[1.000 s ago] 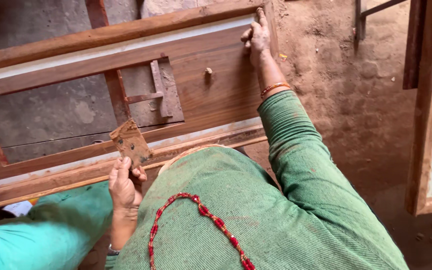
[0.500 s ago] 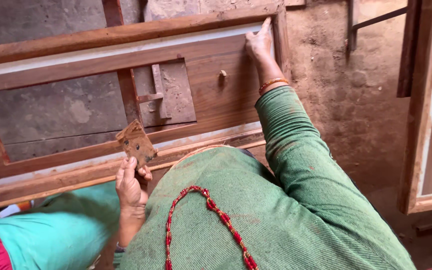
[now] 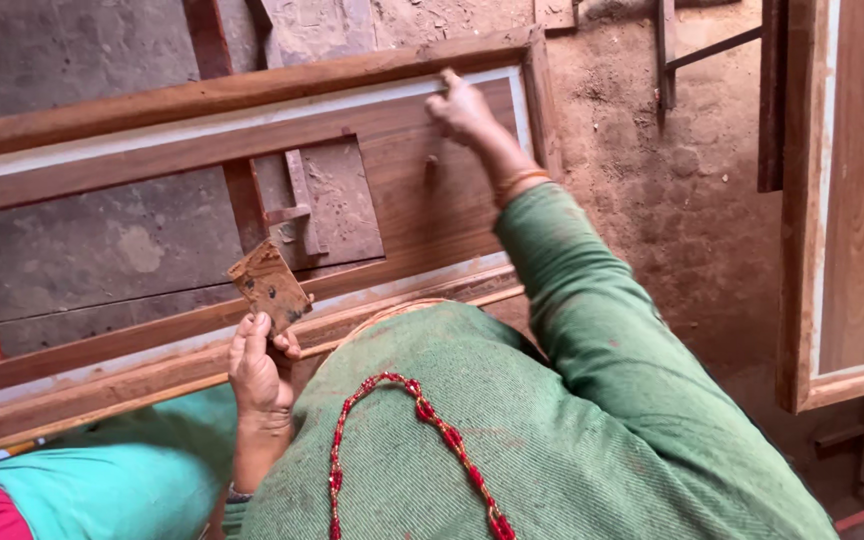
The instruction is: The person applies a brown paste to the joints and edges of a wooden frame using a small wooden spatula. They smooth the paste into the seams and then use a cloth to wipe the surface, working on multiple frames in a workshop.
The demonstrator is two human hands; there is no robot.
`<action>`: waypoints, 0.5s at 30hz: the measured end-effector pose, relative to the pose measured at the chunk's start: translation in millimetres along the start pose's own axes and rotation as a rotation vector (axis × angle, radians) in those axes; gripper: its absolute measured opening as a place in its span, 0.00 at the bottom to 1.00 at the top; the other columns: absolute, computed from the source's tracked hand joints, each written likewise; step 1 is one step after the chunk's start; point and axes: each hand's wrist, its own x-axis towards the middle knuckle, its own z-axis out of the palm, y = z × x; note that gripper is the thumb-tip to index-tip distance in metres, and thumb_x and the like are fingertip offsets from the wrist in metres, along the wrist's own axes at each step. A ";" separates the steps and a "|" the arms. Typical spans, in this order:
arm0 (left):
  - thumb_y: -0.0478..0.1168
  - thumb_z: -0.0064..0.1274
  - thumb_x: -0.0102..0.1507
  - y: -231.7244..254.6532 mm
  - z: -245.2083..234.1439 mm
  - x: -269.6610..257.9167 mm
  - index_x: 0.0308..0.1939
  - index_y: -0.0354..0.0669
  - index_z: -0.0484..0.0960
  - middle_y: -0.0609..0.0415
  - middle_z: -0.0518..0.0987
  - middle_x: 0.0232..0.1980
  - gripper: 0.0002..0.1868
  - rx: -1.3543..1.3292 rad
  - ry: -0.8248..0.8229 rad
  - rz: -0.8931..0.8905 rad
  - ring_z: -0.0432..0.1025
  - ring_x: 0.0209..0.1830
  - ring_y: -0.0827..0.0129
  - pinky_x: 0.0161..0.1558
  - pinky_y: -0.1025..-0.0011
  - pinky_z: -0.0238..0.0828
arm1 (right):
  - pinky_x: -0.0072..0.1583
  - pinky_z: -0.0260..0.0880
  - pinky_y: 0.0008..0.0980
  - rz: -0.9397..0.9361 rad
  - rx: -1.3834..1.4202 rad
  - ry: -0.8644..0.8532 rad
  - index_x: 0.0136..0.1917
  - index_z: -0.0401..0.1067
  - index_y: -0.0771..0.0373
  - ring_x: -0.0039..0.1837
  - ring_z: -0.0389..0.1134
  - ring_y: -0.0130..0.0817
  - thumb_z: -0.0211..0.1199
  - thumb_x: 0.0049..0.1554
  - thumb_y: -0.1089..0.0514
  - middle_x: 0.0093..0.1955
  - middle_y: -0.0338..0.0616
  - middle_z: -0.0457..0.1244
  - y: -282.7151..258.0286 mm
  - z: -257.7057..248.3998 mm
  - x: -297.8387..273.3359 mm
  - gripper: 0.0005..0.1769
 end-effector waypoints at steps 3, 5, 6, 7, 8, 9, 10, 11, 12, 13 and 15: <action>0.38 0.50 0.71 -3.4 5.5 2.9 0.38 0.47 0.75 0.59 0.73 0.25 0.06 -0.014 -0.008 -0.010 0.68 0.22 0.73 0.28 0.76 0.69 | 0.59 0.70 0.47 0.001 -0.232 0.140 0.76 0.54 0.62 0.58 0.70 0.56 0.60 0.57 0.49 0.56 0.63 0.68 19.0 -55.0 -9.9 0.38; 0.38 0.50 0.72 -2.6 1.1 -3.3 0.39 0.46 0.75 0.59 0.73 0.26 0.06 -0.006 -0.021 -0.005 0.68 0.23 0.74 0.28 0.76 0.70 | 0.59 0.71 0.48 0.006 -0.436 0.265 0.73 0.61 0.59 0.58 0.70 0.56 0.60 0.57 0.51 0.56 0.60 0.68 32.3 -62.2 -10.6 0.33; 0.38 0.50 0.72 -4.4 1.4 -3.6 0.39 0.46 0.75 0.59 0.73 0.26 0.06 -0.002 -0.041 0.004 0.68 0.23 0.74 0.29 0.76 0.70 | 0.58 0.71 0.48 -0.008 -0.472 0.279 0.71 0.62 0.62 0.58 0.70 0.56 0.61 0.56 0.51 0.55 0.60 0.68 35.6 -61.0 -5.6 0.31; 0.38 0.50 0.72 -5.7 1.2 -3.8 0.39 0.45 0.75 0.59 0.73 0.26 0.07 0.002 -0.062 0.013 0.68 0.23 0.74 0.29 0.76 0.70 | 0.57 0.71 0.49 -0.022 -0.507 0.294 0.68 0.63 0.64 0.57 0.70 0.56 0.62 0.56 0.51 0.54 0.61 0.68 37.6 -58.2 1.3 0.30; 0.38 0.50 0.72 -7.2 1.0 -3.6 0.39 0.45 0.75 0.59 0.73 0.26 0.06 0.017 -0.051 0.016 0.68 0.23 0.74 0.29 0.76 0.70 | 0.57 0.71 0.49 -0.038 -0.545 0.307 0.66 0.64 0.66 0.57 0.70 0.56 0.63 0.56 0.51 0.54 0.61 0.68 38.3 -53.8 9.3 0.29; 0.38 0.50 0.72 -8.1 0.4 -3.2 0.40 0.45 0.76 0.59 0.73 0.26 0.06 0.031 -0.040 0.019 0.68 0.23 0.74 0.29 0.76 0.70 | 0.58 0.72 0.47 -0.010 -0.521 0.325 0.65 0.64 0.67 0.57 0.71 0.55 0.63 0.56 0.51 0.54 0.60 0.68 37.1 -47.5 17.9 0.28; 0.39 0.50 0.72 -9.8 -1.1 -5.1 0.41 0.44 0.77 0.59 0.74 0.26 0.05 0.045 -0.024 0.022 0.68 0.23 0.74 0.29 0.76 0.70 | 0.59 0.73 0.46 0.014 -0.499 0.338 0.65 0.65 0.69 0.58 0.71 0.54 0.63 0.57 0.51 0.54 0.60 0.69 33.0 -36.6 26.6 0.28; 0.39 0.50 0.71 -11.4 -2.6 -6.9 0.41 0.45 0.77 0.60 0.73 0.26 0.05 0.055 -0.006 0.009 0.69 0.23 0.74 0.28 0.76 0.70 | 0.60 0.73 0.45 0.038 -0.476 0.351 0.65 0.65 0.70 0.59 0.72 0.53 0.63 0.57 0.51 0.55 0.59 0.69 28.6 -25.2 32.4 0.28; 0.39 0.50 0.71 -13.6 -3.7 -8.5 0.41 0.46 0.77 0.60 0.73 0.26 0.04 0.059 0.015 0.003 0.69 0.24 0.75 0.28 0.76 0.69 | 0.60 0.73 0.44 0.041 -0.471 0.346 0.63 0.67 0.69 0.59 0.72 0.52 0.63 0.57 0.51 0.55 0.58 0.69 19.4 -13.3 37.8 0.26; 0.40 0.50 0.70 -15.2 -5.0 -9.6 0.42 0.46 0.76 0.61 0.72 0.26 0.04 0.063 0.036 -0.004 0.69 0.24 0.75 0.27 0.77 0.69 | 0.61 0.73 0.44 0.045 -0.466 0.341 0.61 0.69 0.68 0.59 0.72 0.51 0.62 0.58 0.51 0.56 0.57 0.70 8.4 -1.1 39.8 0.24; 0.40 0.52 0.71 -16.2 -8.0 -9.3 0.40 0.47 0.74 0.63 0.73 0.29 0.05 0.026 0.030 0.010 0.70 0.26 0.77 0.28 0.75 0.71 | 0.59 0.73 0.45 -0.014 -0.509 0.310 0.58 0.71 0.67 0.57 0.72 0.51 0.63 0.57 0.49 0.55 0.57 0.69 -11.0 15.2 31.1 0.22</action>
